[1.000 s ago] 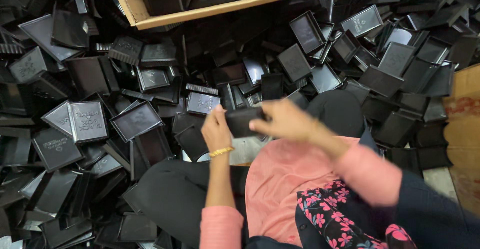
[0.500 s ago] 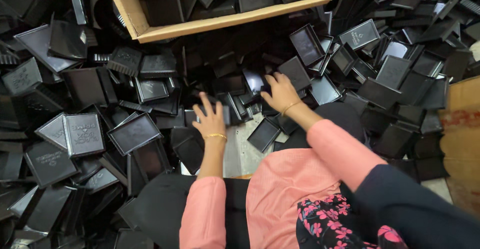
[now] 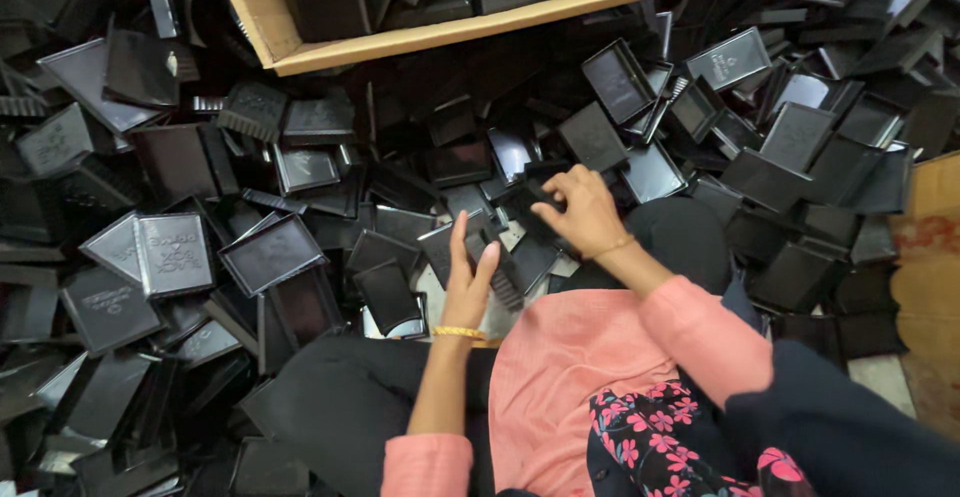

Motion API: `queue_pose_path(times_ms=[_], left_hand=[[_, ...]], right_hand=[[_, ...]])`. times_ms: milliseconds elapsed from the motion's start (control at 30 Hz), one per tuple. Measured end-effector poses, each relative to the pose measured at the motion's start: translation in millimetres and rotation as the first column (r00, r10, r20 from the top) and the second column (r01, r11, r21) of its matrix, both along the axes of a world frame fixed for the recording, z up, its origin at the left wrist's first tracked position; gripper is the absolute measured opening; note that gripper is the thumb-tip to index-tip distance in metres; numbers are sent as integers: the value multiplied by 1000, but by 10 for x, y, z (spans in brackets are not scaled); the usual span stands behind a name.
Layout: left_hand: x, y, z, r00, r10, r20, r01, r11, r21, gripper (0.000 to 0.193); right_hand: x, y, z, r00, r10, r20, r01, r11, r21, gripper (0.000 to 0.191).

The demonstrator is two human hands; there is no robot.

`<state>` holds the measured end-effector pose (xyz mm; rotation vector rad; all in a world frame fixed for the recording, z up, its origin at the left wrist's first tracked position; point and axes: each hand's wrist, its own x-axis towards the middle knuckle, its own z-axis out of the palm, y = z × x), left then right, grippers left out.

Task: The person sits cross-legged on the floor and repeatedly picks up two black plastic tray halves, snaps them together, and places the assembled unit into a cardboard box. The process is repeated continuously with items from a large surrounding pile.

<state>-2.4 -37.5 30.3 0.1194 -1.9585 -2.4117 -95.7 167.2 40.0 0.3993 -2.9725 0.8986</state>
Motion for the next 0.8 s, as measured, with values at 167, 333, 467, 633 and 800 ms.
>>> queue_pose_path(times_ms=[167,333,467,633,800], left_hand=[[-56,38,-180,988,-35,150,-73,752,655,62],[-110,26,-264,993,21,119,-94,745,660,53],[-118,95,-286,998,27,65,-58,837,544,61],[-75,102,-311,987,-32,159,-65,823,564,55],[-132,46,-307,990,17,-142,11,980,197,61]], right_hand=[[626,-382,282,907,346,-242,-411,854,-319,58],[705,-284,517,983,183,18,-167,930,-326,77],[801,-346,548,879,111,463,212,780,-589,86],[985,-502,336,910,66,409,148,870,-470,84],[882,-321,123,685,285,671,229,790,-569,72]])
